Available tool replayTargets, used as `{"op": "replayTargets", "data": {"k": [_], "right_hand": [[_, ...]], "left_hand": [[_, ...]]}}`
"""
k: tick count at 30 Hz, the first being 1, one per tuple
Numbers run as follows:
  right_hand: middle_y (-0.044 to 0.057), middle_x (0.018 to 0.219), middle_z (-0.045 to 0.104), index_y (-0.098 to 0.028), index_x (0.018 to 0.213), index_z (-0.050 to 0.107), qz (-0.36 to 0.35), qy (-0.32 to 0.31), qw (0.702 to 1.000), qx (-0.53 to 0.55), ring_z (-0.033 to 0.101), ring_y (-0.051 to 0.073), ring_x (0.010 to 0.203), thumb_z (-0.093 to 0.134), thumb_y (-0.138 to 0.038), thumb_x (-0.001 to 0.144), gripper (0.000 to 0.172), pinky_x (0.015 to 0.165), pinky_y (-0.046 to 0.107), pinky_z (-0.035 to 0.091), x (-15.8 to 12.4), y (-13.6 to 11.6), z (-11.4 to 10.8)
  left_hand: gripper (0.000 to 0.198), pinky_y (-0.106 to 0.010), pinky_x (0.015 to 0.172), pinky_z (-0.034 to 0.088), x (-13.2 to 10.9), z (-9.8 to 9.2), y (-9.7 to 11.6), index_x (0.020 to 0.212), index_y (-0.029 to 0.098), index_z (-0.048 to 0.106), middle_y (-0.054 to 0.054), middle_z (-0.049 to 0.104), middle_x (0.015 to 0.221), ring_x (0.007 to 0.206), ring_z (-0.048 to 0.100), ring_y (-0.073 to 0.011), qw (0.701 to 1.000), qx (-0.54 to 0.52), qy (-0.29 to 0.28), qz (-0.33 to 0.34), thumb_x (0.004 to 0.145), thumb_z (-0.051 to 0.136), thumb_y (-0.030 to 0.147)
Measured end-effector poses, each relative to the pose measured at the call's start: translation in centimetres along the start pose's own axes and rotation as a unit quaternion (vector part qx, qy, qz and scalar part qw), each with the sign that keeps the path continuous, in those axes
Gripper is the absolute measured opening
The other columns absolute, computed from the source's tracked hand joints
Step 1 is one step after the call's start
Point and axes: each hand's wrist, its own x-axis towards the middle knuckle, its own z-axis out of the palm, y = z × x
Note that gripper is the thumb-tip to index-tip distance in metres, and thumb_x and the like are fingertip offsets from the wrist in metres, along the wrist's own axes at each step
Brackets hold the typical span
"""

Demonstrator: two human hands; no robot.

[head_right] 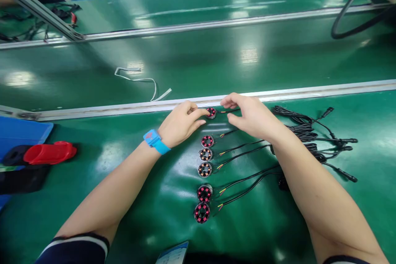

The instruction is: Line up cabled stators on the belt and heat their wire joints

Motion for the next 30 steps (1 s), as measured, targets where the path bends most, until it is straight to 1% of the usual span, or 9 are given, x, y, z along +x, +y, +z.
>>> {"op": "replayTargets", "data": {"k": [3,6,9,11,15,19,23,27,30], "right_hand": [[0.005,0.115,0.068,-0.022,0.114,0.063,-0.022,-0.01,0.997,-0.072,0.063,0.026,0.105,0.068,-0.024,0.08,0.035,0.094,0.042,0.05,1.3,0.8,1.1],[0.005,0.111,0.069,-0.02,0.114,0.063,-0.035,-0.01,0.997,-0.066,0.064,0.024,0.101,0.069,-0.021,0.079,0.035,0.092,0.039,0.05,2.1,1.6,2.7],[0.003,0.098,0.069,-0.018,0.113,0.064,-0.052,-0.026,0.997,-0.046,0.064,0.019,0.084,0.064,-0.017,0.08,0.033,0.08,0.032,0.05,2.2,2.0,3.5],[0.002,0.09,0.067,-0.018,0.111,0.064,-0.045,-0.028,0.998,-0.047,0.06,0.016,0.074,0.063,-0.017,0.081,0.03,0.072,0.029,0.047,2.0,2.0,3.6],[0.003,0.09,0.064,-0.018,0.101,0.067,-0.019,-0.03,0.999,-0.04,0.056,0.016,0.074,0.068,-0.024,0.077,0.025,0.069,0.029,0.042,1.5,1.5,3.0],[0.003,0.089,0.062,-0.018,0.091,0.067,0.027,-0.077,0.995,0.06,0.049,0.014,0.069,0.066,-0.033,0.078,0.02,0.064,0.027,0.038,1.2,0.8,2.4],[-0.001,0.075,0.058,-0.016,0.085,0.063,0.115,-0.088,0.968,0.204,0.044,0.011,0.063,0.066,-0.039,0.079,0.024,0.06,0.025,0.034,1.0,0.2,2.4],[0.0,0.079,0.063,-0.015,0.085,0.064,0.163,-0.072,0.938,0.298,0.048,0.011,0.067,0.065,-0.038,0.078,0.024,0.063,0.024,0.035,1.2,0.2,2.8],[0.001,0.074,0.065,-0.015,0.085,0.064,0.17,-0.063,0.932,0.313,0.054,0.012,0.068,0.061,-0.036,0.079,0.022,0.067,0.026,0.039,1.3,0.5,3.0]], "left_hand": [[0.027,-0.032,0.073,0.042,1.3,1.4,-0.5,0.119,0.022,0.063,-0.007,0.051,0.097,0.085,0.05,-0.0208,0.999,0.04,-0.007,-0.005,0.099,0.05,0.037],[0.024,-0.03,0.069,0.039,1.4,1.9,-0.7,0.111,0.022,0.066,-0.006,0.051,0.092,0.081,0.048,-0.0202,0.998,0.069,0.001,0.012,0.099,0.05,0.037],[0.023,-0.031,0.068,0.036,0.8,1.4,-0.9,0.105,0.024,0.067,-0.006,0.05,0.091,0.08,0.046,-0.0203,0.992,0.107,0.023,0.055,0.1,0.048,0.034],[0.021,-0.032,0.068,0.035,0.2,0.5,-0.9,0.105,0.026,0.066,-0.006,0.05,0.092,0.081,0.045,-0.0208,0.987,0.134,0.035,0.085,0.1,0.046,0.027],[0.025,-0.033,0.068,0.035,-0.5,-1.0,-0.5,0.109,0.029,0.064,-0.007,0.05,0.094,0.081,0.045,-0.0204,0.979,0.167,0.032,0.115,0.099,0.044,0.017],[0.027,-0.032,0.067,0.034,-0.7,-1.4,0.1,0.11,0.03,0.062,-0.006,0.051,0.094,0.079,0.043,-0.0196,0.978,0.173,0.014,0.117,0.098,0.043,0.016],[0.029,-0.032,0.067,0.033,-0.6,-1.3,0.3,0.11,0.031,0.061,-0.006,0.051,0.094,0.078,0.041,-0.0194,0.98,0.155,0.019,0.124,0.099,0.039,0.015],[0.026,-0.032,0.066,0.033,-0.6,-1.3,0.5,0.109,0.031,0.061,-0.005,0.05,0.093,0.077,0.04,-0.0193,0.981,0.15,0.026,0.123,0.099,0.043,0.016],[0.022,-0.032,0.066,0.033,-0.6,-1.2,0.6,0.109,0.031,0.061,-0.005,0.05,0.093,0.077,0.04,-0.0194,0.982,0.147,0.019,0.12,0.099,0.046,0.019]]}}
